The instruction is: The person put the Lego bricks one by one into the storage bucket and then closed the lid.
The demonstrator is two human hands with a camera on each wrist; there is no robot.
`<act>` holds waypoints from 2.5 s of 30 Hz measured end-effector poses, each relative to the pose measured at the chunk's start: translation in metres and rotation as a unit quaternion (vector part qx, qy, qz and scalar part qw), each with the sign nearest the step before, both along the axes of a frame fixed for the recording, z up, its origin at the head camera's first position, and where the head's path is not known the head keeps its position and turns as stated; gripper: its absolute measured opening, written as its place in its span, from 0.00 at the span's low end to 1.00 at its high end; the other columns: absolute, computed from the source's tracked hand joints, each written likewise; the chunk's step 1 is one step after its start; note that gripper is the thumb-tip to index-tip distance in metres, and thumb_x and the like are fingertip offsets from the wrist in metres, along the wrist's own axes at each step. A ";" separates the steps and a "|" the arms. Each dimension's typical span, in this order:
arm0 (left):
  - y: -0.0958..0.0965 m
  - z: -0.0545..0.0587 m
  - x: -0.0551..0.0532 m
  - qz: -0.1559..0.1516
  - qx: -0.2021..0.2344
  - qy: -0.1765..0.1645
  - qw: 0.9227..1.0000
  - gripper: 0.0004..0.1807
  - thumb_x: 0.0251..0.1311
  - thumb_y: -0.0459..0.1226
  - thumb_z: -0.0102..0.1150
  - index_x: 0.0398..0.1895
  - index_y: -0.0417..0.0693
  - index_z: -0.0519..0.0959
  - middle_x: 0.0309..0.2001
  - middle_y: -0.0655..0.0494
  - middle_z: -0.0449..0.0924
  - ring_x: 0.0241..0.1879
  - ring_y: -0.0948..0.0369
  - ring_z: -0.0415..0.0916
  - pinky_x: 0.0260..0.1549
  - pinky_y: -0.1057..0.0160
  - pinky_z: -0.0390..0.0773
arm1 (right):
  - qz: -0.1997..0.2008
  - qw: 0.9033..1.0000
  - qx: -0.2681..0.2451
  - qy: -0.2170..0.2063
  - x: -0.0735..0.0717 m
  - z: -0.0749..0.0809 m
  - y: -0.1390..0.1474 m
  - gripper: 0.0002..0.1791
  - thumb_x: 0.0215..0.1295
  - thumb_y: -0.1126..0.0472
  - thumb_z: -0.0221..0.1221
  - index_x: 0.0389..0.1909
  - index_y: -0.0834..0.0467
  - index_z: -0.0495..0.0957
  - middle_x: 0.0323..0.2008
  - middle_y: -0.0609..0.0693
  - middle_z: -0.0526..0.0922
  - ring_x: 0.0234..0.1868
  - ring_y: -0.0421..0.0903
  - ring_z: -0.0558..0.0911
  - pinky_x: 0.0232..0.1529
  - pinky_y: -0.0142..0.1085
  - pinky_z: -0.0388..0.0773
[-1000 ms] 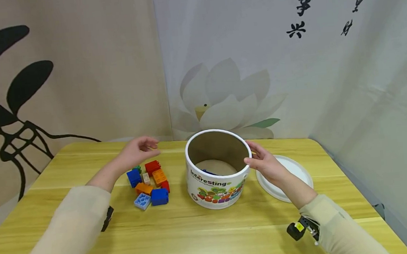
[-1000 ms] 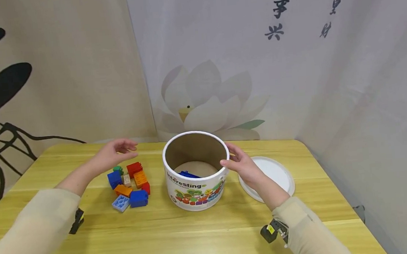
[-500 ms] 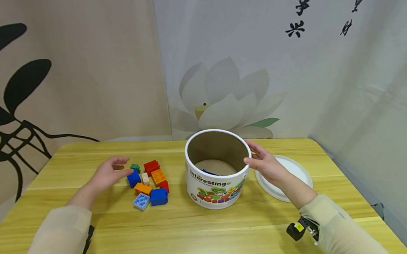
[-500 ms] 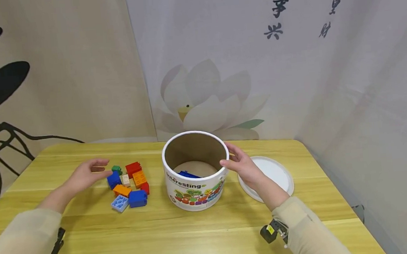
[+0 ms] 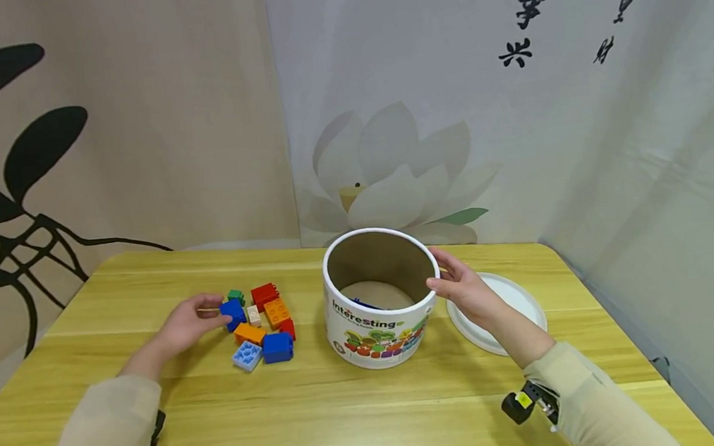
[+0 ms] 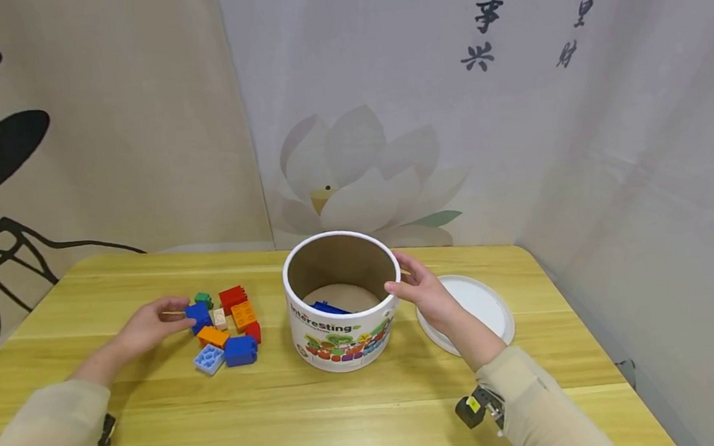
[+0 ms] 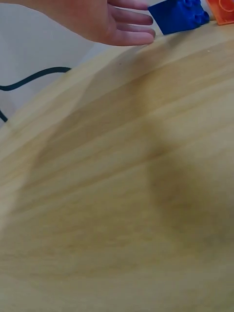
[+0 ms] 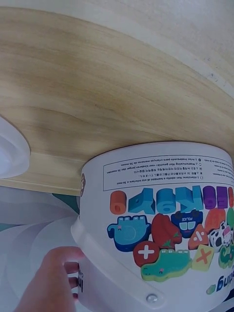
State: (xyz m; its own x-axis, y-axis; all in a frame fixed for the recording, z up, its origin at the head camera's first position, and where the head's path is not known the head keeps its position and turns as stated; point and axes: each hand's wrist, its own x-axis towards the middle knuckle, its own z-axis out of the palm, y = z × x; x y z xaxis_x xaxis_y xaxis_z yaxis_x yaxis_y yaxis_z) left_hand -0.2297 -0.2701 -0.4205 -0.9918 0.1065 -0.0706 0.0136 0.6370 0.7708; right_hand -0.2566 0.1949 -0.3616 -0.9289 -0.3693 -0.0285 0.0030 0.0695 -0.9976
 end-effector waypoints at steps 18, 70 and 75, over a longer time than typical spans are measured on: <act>0.008 0.000 0.001 0.004 -0.025 -0.007 1.000 0.32 0.59 0.43 0.60 0.60 0.30 0.65 0.55 0.31 0.70 0.49 0.44 0.70 0.51 0.47 0.73 | -0.001 1.000 -0.007 -0.001 0.001 0.003 0.000 0.38 0.65 0.67 0.54 0.71 0.63 0.46 0.70 0.63 0.52 0.55 0.39 0.70 0.51 0.27 0.69; 0.005 0.057 0.001 -0.012 -0.030 0.029 0.999 0.33 0.61 0.50 0.56 0.61 0.36 0.68 0.51 0.38 0.75 0.47 0.51 0.72 0.45 0.58 0.76 | -0.003 1.000 -0.005 -0.004 0.000 0.000 0.000 0.37 0.65 0.67 0.53 0.71 0.62 0.47 0.70 0.62 0.52 0.55 0.39 0.70 0.49 0.25 0.71; 0.012 0.065 -0.001 -0.017 -0.030 0.024 0.999 0.33 0.60 0.51 0.56 0.62 0.37 0.68 0.50 0.39 0.76 0.47 0.51 0.73 0.46 0.56 0.76 | -0.004 1.000 -0.004 -0.004 0.001 0.000 -0.001 0.37 0.65 0.67 0.53 0.71 0.63 0.48 0.70 0.62 0.52 0.59 0.43 0.69 0.50 0.26 0.71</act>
